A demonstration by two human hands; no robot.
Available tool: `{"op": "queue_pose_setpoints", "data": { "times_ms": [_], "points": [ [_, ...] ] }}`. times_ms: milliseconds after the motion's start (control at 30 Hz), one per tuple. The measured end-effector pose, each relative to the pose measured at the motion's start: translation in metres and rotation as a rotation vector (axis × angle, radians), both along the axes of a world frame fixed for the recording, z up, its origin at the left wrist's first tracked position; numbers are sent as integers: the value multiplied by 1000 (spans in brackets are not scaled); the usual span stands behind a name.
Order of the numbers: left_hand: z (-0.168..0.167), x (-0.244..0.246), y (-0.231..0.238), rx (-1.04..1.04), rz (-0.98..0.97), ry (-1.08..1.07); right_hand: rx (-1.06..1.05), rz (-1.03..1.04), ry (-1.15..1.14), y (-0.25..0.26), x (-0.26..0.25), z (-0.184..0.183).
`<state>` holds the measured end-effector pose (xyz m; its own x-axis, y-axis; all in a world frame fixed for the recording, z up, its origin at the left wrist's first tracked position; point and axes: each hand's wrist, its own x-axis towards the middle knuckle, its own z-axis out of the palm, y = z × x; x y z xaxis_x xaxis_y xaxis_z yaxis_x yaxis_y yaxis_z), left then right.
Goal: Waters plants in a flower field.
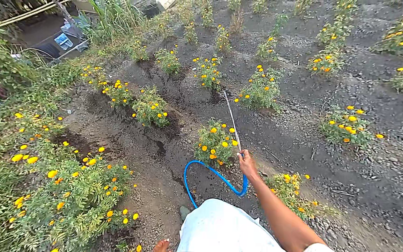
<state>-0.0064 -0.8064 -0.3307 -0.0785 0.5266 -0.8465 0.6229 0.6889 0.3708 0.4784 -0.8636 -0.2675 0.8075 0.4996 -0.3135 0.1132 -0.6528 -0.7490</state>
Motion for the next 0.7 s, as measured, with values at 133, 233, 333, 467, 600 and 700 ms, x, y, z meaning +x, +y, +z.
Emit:
{"op": "queue_pose_setpoints", "data": {
  "times_ms": [133,233,333,467,600,700],
  "points": [
    [-10,-5,-2,14,-3,2,-16,21,9,5,-2,4],
    [-9,-6,-4,22,-13,-4,1,8,15,7,-1,3],
    [-11,-7,-6,29,-22,9,20,1,10,6,-1,2],
    [-17,-8,-7,31,-59,27,20,4,12,5,0,0],
    [-26,-13,-8,20,-47,-4,8,16,-6,4,-2,0],
    [-24,-11,-7,8,-19,-13,4,20,-12,5,-2,-1]
  ]
}}
